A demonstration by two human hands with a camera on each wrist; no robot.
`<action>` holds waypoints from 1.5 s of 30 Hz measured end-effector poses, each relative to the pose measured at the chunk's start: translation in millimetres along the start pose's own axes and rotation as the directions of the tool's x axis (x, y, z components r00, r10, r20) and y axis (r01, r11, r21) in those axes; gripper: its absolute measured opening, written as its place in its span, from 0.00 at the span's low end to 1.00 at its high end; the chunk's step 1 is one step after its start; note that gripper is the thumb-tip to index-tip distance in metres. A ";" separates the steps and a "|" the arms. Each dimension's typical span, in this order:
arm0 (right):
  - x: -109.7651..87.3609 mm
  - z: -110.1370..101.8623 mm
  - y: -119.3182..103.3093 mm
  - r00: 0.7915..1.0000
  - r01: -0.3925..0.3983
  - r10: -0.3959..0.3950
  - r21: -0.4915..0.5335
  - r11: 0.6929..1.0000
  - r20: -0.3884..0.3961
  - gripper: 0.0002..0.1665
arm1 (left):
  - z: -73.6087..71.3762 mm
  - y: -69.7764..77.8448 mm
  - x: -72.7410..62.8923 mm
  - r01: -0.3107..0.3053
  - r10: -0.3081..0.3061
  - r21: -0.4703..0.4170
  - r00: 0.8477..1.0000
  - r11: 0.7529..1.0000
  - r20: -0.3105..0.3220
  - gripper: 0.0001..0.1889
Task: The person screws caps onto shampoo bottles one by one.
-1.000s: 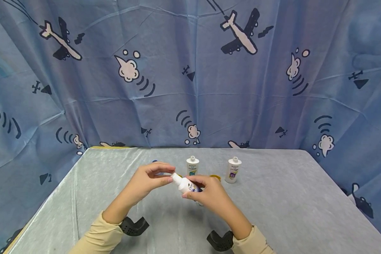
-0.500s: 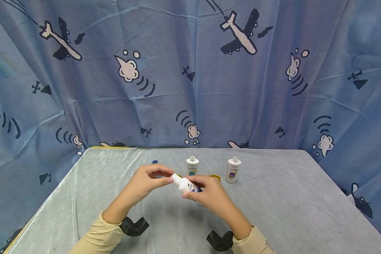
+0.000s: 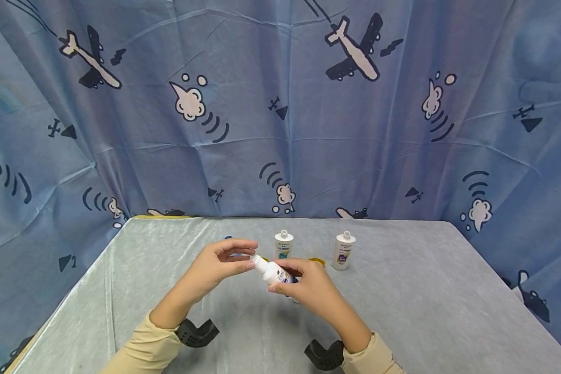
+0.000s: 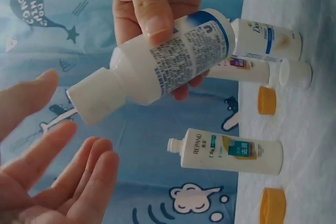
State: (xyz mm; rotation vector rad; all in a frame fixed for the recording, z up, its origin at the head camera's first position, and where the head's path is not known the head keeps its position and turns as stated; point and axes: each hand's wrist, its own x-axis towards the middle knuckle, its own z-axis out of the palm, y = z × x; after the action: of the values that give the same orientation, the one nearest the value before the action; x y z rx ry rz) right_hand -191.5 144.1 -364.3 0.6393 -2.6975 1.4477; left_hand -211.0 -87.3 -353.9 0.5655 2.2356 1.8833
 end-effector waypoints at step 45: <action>-0.5 1.5 2.5 1.000 0.022 -0.022 -0.009 1.000 0.007 0.25 | 2.6 0.0 0.1 0.022 -0.016 0.095 0.998 0.995 -0.063 0.13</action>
State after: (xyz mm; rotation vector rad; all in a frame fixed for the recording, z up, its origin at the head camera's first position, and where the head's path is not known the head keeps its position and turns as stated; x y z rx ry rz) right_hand -191.7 144.3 -367.2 0.6728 -2.6916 1.4296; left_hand -210.2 -85.0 -354.4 0.5042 2.3724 1.8159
